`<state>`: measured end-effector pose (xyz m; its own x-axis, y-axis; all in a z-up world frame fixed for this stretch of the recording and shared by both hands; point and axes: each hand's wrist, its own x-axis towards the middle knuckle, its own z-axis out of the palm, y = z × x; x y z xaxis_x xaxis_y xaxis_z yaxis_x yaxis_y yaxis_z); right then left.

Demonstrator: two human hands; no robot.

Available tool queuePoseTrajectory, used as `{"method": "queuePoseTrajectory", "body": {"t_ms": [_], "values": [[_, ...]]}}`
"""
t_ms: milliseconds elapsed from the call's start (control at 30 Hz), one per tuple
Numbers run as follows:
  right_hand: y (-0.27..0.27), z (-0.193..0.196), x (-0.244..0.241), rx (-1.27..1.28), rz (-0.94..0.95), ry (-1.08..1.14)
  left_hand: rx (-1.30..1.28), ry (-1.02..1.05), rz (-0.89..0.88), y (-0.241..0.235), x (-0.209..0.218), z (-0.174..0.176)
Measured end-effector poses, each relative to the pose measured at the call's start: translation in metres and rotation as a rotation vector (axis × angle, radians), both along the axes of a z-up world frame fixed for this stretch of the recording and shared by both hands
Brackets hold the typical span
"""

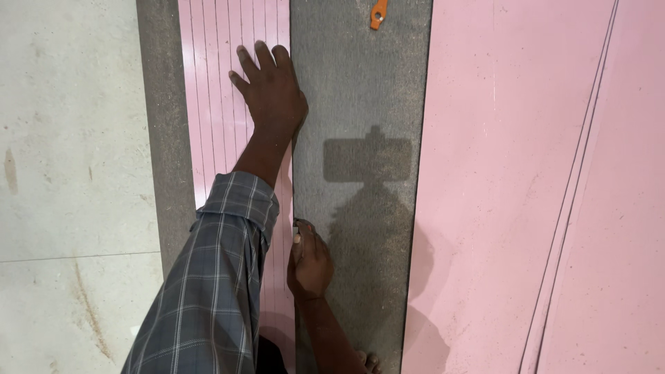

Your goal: The person cuts a pink foam sheet into thin strips using a utility knife and a straight edge. They align the sheet, score the material, and separate the strips by hand, then stack the cut pieces.

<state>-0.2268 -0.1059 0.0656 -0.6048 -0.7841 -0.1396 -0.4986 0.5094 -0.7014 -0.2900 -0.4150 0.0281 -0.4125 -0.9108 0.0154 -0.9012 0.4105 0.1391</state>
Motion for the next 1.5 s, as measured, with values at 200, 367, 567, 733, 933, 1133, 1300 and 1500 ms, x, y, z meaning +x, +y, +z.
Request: {"method": "queuePoseTrajectory", "body": {"t_ms": [200, 367, 567, 733, 933, 1133, 1300, 1500], "values": [[-0.003, 0.006, -0.001, -0.042, -0.02, -0.019, -0.061, -0.004, -0.027, 0.008, 0.001, -0.004], [-0.002, 0.005, 0.003, -0.023, -0.029, 0.009, 0.045, 0.116, -0.137, -0.011, 0.018, -0.002], [0.004, -0.01, 0.002, 0.056, -0.004, -0.003, 0.034, 0.348, 0.528, -0.094, 0.053, 0.007], [0.01, -0.031, 0.003, 0.004, 0.032, -0.068, 0.31, 0.577, 0.671, -0.129, 0.087, 0.0], [0.007, -0.029, 0.005, 0.272, -0.039, -0.119, 0.359, 0.761, 0.641, -0.138, 0.106, -0.019], [0.001, -0.028, 0.0, 0.22, -0.025, -0.147, 0.28, 0.694, 0.591, -0.145, 0.114, -0.022], [0.006, -0.032, 0.0, 0.163, -0.046, -0.099, 0.373, 0.689, 0.636, -0.137, 0.11, -0.013], [0.005, -0.024, 0.004, 0.166, -0.026, -0.016, 0.282, 0.807, 0.559, -0.125, 0.103, -0.01]]}}
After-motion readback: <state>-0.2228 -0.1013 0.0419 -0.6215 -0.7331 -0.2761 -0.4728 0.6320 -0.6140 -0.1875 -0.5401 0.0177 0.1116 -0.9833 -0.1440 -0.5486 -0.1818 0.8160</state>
